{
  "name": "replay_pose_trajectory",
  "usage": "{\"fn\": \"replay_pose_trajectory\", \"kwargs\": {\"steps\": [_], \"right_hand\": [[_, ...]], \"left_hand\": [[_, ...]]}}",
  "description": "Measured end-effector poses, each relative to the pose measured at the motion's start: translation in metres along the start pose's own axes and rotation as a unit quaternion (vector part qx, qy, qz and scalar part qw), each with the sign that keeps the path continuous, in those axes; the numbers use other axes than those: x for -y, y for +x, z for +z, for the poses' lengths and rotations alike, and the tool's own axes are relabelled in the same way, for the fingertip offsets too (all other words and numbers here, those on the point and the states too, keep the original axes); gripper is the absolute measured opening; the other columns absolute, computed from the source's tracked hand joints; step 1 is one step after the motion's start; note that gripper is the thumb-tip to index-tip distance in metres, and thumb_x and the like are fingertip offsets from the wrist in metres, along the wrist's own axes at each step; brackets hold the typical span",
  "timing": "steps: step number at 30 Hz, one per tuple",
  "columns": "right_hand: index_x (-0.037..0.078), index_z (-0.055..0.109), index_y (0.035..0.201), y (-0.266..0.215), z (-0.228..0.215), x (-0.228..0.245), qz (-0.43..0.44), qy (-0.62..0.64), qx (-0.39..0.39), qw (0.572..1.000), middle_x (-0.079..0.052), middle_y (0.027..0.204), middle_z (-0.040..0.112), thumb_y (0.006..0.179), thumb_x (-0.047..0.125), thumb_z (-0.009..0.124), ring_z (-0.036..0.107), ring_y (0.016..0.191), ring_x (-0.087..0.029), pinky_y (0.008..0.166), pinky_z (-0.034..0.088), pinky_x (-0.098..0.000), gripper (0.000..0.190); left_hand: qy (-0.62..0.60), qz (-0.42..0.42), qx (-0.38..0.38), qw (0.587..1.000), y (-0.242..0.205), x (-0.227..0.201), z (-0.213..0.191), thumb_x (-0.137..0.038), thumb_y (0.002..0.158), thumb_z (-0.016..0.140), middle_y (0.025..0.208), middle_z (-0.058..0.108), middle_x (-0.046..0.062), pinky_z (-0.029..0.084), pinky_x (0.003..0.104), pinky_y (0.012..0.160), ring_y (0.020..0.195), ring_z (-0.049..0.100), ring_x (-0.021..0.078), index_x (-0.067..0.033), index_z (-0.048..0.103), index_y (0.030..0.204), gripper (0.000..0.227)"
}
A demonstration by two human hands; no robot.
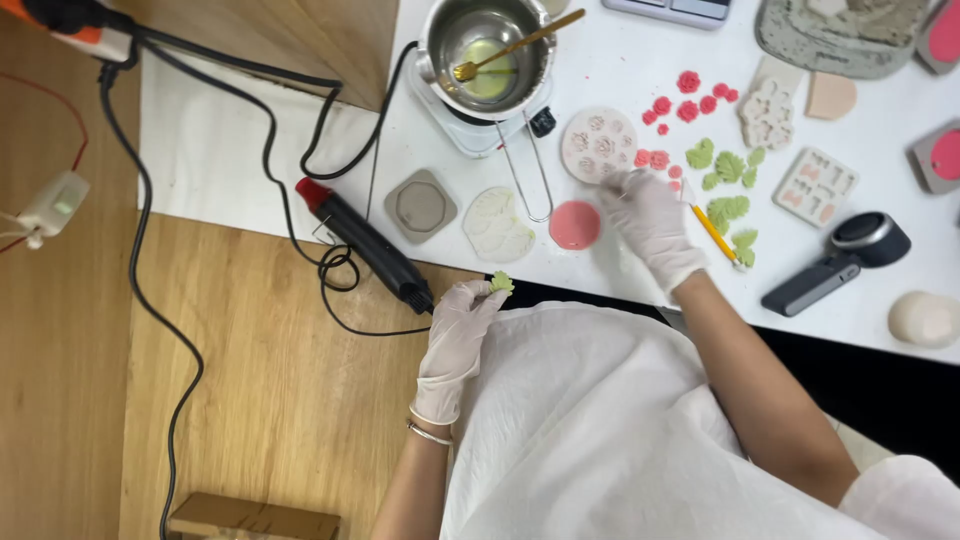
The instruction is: Preparing and arranging small wax leaves and roses for candle decoration.
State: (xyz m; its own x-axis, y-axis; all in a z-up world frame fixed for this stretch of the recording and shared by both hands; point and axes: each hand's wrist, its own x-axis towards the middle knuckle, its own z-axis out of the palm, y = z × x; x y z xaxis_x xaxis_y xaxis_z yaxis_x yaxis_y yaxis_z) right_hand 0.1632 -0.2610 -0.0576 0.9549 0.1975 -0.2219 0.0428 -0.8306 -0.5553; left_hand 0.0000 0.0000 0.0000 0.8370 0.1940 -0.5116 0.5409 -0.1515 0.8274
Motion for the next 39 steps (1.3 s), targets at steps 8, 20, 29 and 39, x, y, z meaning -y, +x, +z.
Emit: {"fn": "replay_pose_trajectory", "kwargs": {"steps": [8,20,29,39], "right_hand": [[0.002,0.046,0.134,0.089,-0.093,0.112,0.031,0.447,-0.024,0.894,-0.003,0.094,0.067,0.096,0.036,0.073,0.067,0.077,-0.012,0.062,0.056,-0.0259,0.057],[0.003,0.062,0.101,0.151,-0.066,0.138,0.013,0.455,-0.037,0.89,-0.003,0.077,0.07,0.098,0.018,0.069,0.06,0.054,-0.006,0.046,0.043,-0.0212,0.017],[0.007,0.063,0.113,0.144,-0.057,0.147,-0.149,0.324,-0.013,0.934,-0.001,0.091,0.069,0.116,0.026,0.058,0.061,0.073,-0.005,0.064,0.05,-0.0201,0.019],[0.007,0.061,0.108,0.154,-0.066,0.105,-0.066,0.405,0.033,0.912,-0.002,0.086,0.07,0.113,0.025,0.052,0.061,0.065,-0.006,0.053,0.046,-0.0204,0.021]], "left_hand": [[-0.113,-0.07,-0.017,0.991,0.004,-0.016,-0.002,-0.012,0.086,0.078,0.086,0.072,0.002,0.051,0.023,0.07,0.075,0.062,0.0076,0.0013,0.073,0.101,0.02],[-0.29,-0.057,-0.046,0.954,0.032,0.014,-0.003,0.0,0.089,0.074,0.095,0.069,0.005,0.051,0.022,0.08,0.086,0.062,0.0091,0.0022,0.066,0.103,0.016],[-0.321,-0.082,-0.009,0.944,0.031,0.01,-0.002,0.002,0.087,0.074,0.097,0.066,0.006,0.053,0.024,0.083,0.087,0.062,0.0114,0.0006,0.058,0.125,0.041],[-0.34,-0.11,0.029,0.934,0.028,0.015,-0.005,0.001,0.087,0.07,0.099,0.071,0.008,0.053,0.023,0.08,0.087,0.066,0.0112,0.0002,0.061,0.113,0.027]]}}
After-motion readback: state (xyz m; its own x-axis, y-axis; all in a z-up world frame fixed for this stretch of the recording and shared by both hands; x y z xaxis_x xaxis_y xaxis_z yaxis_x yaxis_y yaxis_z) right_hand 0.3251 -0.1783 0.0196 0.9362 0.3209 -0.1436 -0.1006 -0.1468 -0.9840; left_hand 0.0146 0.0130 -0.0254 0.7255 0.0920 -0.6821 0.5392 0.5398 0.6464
